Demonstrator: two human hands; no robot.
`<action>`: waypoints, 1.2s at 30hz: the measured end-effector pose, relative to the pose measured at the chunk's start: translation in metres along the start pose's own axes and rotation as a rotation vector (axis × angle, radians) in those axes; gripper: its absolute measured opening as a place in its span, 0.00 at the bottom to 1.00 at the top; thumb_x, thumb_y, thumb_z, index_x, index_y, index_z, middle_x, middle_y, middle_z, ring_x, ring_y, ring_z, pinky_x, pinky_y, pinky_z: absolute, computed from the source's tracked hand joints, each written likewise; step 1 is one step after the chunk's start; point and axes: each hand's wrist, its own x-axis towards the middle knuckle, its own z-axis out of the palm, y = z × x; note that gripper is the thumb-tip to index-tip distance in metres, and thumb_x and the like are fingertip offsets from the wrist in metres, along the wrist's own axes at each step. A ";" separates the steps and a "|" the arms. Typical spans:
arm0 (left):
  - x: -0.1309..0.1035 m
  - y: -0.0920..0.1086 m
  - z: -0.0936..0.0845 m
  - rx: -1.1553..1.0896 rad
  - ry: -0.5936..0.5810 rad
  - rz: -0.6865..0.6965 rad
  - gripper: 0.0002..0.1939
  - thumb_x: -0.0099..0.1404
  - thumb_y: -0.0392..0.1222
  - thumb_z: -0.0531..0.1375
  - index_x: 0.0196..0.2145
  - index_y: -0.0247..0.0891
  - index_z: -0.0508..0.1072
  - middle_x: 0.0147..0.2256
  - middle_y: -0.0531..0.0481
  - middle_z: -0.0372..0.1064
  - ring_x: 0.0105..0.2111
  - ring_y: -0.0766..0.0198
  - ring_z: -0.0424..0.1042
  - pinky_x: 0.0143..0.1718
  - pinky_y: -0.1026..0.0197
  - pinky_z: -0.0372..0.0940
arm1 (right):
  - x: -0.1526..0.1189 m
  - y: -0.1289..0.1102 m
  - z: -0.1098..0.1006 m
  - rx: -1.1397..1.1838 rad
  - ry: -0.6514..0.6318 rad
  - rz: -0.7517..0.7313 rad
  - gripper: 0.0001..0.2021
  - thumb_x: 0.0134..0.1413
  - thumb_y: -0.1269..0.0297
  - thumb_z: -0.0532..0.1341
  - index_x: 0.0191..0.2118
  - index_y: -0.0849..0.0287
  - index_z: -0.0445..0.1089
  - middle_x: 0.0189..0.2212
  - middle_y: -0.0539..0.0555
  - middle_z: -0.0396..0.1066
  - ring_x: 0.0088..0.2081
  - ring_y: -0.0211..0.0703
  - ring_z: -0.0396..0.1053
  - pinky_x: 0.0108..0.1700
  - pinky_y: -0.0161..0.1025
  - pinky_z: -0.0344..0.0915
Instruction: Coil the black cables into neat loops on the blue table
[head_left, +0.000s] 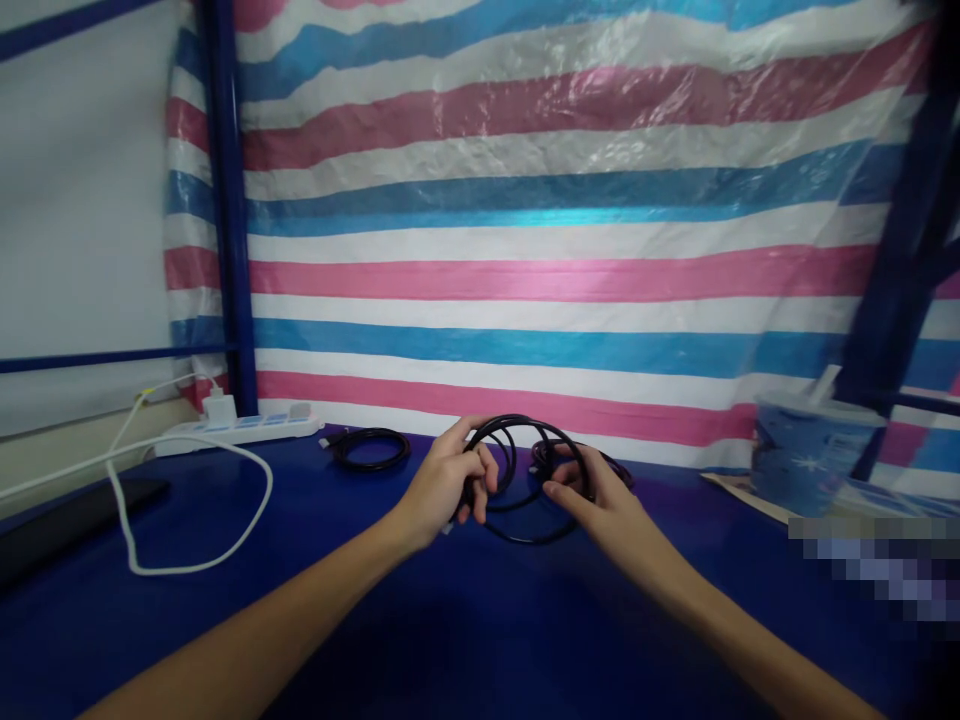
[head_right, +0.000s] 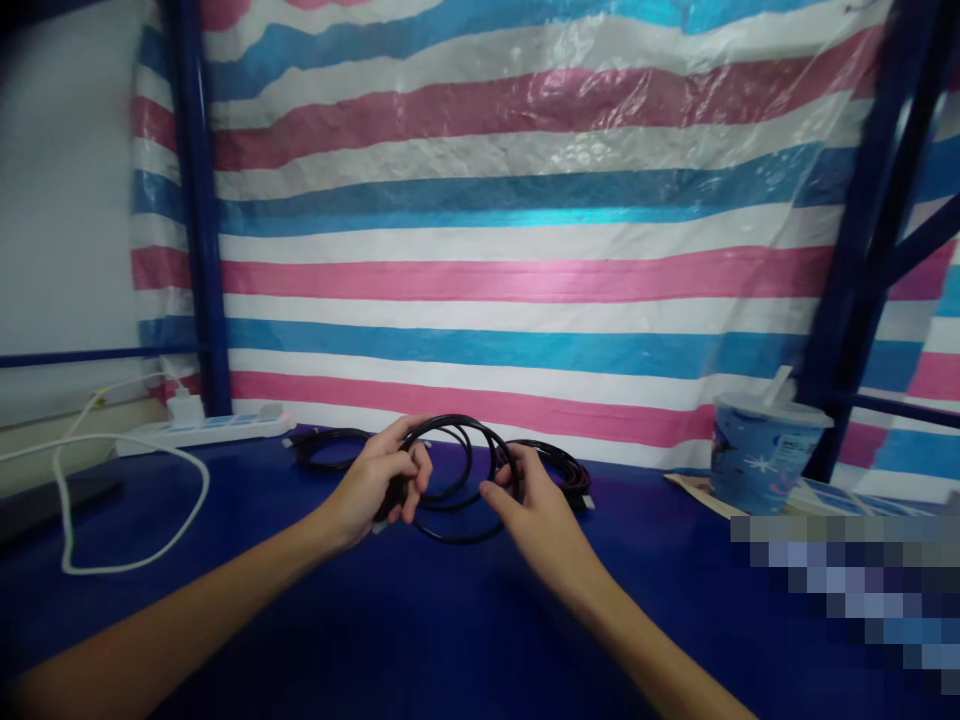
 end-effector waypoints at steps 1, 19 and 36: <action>-0.001 0.000 0.002 -0.058 -0.015 0.021 0.33 0.51 0.33 0.49 0.56 0.41 0.56 0.22 0.59 0.62 0.11 0.72 0.62 0.09 0.72 0.49 | -0.001 -0.001 0.002 0.075 -0.001 0.002 0.20 0.53 0.54 0.57 0.49 0.59 0.60 0.38 0.56 0.67 0.37 0.44 0.68 0.36 0.42 0.66; -0.005 -0.009 0.019 0.061 -0.162 -0.098 0.16 0.62 0.42 0.56 0.47 0.37 0.64 0.14 0.62 0.53 0.10 0.74 0.52 0.11 0.71 0.49 | -0.011 -0.023 -0.002 0.420 -0.265 0.172 0.16 0.50 0.51 0.62 0.38 0.57 0.62 0.17 0.41 0.58 0.11 0.27 0.51 0.13 0.28 0.47; 0.001 -0.012 0.010 -0.566 0.323 -0.030 0.14 0.66 0.45 0.53 0.49 0.41 0.64 0.16 0.61 0.49 0.14 0.75 0.52 0.20 0.70 0.53 | -0.022 -0.006 0.020 0.312 -0.437 0.103 0.37 0.41 0.57 0.67 0.57 0.53 0.52 0.54 0.59 0.59 0.51 0.50 0.62 0.49 0.48 0.62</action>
